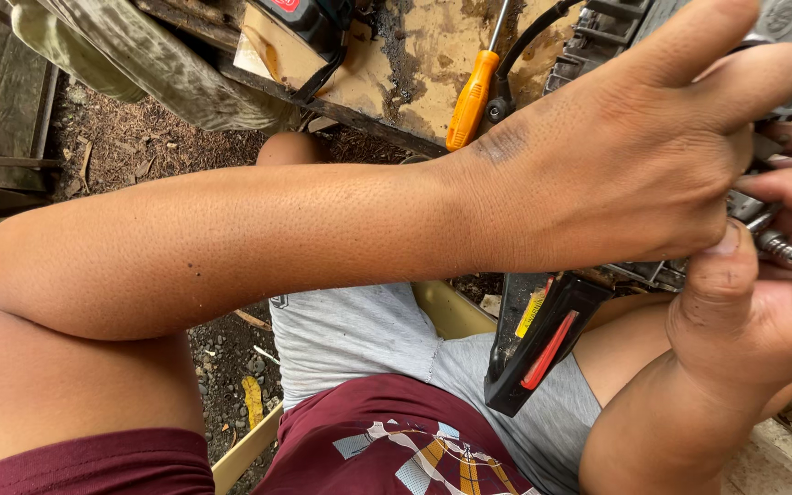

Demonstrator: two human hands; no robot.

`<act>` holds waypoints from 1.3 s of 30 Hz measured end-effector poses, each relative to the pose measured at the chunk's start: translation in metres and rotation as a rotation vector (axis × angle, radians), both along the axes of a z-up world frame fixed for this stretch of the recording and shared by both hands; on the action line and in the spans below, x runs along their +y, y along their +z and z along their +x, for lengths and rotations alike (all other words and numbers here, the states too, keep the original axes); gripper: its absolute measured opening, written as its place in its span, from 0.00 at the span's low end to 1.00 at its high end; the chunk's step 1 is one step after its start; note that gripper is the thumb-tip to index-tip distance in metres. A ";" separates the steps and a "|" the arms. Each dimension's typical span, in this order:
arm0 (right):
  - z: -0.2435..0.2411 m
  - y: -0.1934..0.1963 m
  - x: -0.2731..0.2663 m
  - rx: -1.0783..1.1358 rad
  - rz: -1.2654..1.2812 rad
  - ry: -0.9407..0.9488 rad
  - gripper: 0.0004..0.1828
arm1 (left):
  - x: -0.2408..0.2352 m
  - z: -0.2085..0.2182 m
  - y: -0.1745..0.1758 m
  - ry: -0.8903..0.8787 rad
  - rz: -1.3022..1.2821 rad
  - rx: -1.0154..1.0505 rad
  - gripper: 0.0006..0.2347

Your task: The person is repairing a small engine, likely from a chainsaw, by manipulating internal components with their hands and a screwdriver. They adjust parts within the engine casing and use a screwdriver to tighten or loosen screws on the carburetor area.

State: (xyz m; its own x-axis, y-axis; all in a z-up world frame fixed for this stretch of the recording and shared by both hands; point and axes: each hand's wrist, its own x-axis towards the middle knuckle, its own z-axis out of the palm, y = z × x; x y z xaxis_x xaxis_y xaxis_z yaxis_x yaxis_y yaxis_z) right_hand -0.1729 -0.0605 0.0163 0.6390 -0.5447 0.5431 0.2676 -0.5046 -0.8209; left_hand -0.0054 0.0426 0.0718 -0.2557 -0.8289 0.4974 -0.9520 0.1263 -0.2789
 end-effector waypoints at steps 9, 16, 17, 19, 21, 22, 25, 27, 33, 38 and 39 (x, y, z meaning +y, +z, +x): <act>-0.003 -0.001 -0.004 0.062 -0.177 -0.156 0.35 | 0.007 0.002 0.002 0.013 -0.044 -0.030 0.12; -0.002 -0.002 -0.007 0.074 -0.244 -0.198 0.36 | 0.007 0.002 0.010 0.020 -0.060 -0.049 0.11; -0.001 -0.001 -0.006 0.075 -0.244 -0.201 0.37 | 0.006 0.001 0.010 0.026 -0.074 -0.052 0.11; 0.000 0.000 -0.007 0.077 -0.248 -0.198 0.37 | 0.005 -0.001 0.010 0.045 -0.090 -0.072 0.10; 0.000 0.001 -0.006 0.080 -0.254 -0.205 0.38 | 0.004 -0.002 0.010 0.069 -0.092 -0.106 0.08; 0.000 0.001 -0.006 0.082 -0.257 -0.220 0.39 | 0.004 -0.002 0.010 0.076 -0.088 -0.109 0.09; 0.001 0.002 -0.007 0.081 -0.287 -0.232 0.41 | 0.005 -0.005 0.011 0.097 -0.064 -0.110 0.09; 0.003 0.002 -0.009 0.074 -0.315 -0.230 0.41 | 0.003 -0.006 0.012 0.115 -0.037 -0.110 0.08; 0.000 -0.001 -0.009 0.063 -0.281 -0.191 0.39 | 0.004 -0.008 0.009 0.114 -0.086 -0.078 0.09; -0.006 -0.004 -0.006 0.061 -0.202 -0.153 0.35 | 0.004 -0.004 0.007 0.114 -0.079 -0.084 0.10; -0.007 -0.005 -0.005 0.060 -0.192 -0.148 0.34 | 0.003 -0.003 0.006 0.103 -0.087 -0.079 0.10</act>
State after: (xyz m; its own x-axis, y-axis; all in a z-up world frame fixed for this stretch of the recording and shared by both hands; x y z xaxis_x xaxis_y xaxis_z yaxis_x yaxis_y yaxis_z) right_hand -0.1795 -0.0657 0.0112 0.5942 -0.5253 0.6090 0.1331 -0.6826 -0.7186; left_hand -0.0083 0.0457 0.0782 -0.2131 -0.8071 0.5506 -0.9333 0.0014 -0.3592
